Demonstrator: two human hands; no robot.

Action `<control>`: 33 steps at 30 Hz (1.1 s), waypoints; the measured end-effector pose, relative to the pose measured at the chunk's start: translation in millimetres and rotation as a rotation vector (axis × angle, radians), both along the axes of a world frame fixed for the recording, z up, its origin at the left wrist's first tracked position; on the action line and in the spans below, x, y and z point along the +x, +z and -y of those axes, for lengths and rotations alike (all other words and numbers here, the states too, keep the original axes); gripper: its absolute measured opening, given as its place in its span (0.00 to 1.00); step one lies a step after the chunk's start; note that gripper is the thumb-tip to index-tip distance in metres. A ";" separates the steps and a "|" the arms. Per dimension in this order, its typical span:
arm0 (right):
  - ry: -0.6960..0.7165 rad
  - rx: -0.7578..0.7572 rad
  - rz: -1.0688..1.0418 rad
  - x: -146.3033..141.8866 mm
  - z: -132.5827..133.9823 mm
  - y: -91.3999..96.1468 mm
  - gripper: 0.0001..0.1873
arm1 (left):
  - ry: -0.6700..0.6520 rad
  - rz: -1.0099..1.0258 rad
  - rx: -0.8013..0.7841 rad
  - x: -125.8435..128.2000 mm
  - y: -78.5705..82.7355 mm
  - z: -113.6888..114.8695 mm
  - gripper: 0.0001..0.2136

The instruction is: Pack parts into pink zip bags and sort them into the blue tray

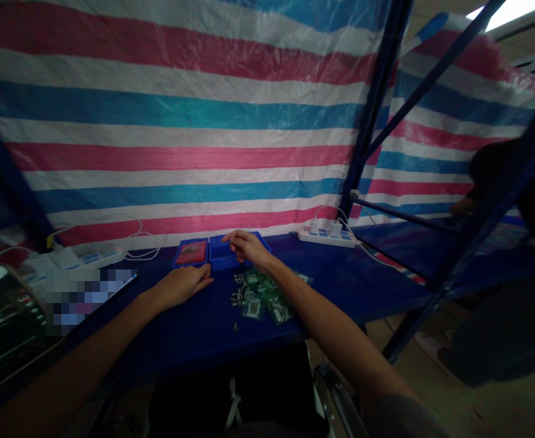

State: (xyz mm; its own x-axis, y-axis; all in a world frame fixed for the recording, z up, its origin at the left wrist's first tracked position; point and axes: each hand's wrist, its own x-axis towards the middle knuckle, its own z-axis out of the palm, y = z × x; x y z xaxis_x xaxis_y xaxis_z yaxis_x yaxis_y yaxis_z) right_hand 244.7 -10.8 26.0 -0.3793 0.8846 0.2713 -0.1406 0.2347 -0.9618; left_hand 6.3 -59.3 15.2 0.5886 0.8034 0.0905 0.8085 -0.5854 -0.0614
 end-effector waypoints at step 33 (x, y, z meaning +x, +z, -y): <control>-0.026 0.014 -0.015 2.0 -6.0 -3.8 0.10 | -0.055 0.010 0.047 -2.5 -6.9 -4.7 0.12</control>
State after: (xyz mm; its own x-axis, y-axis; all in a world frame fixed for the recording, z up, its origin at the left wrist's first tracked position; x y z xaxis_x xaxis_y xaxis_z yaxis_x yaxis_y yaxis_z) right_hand 246.6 -4.8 22.1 -0.3523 0.8901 0.2893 -0.1490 0.2518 -0.9562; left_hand 3.8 -54.6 8.3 0.6305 0.7646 0.1335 0.7759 -0.6255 -0.0823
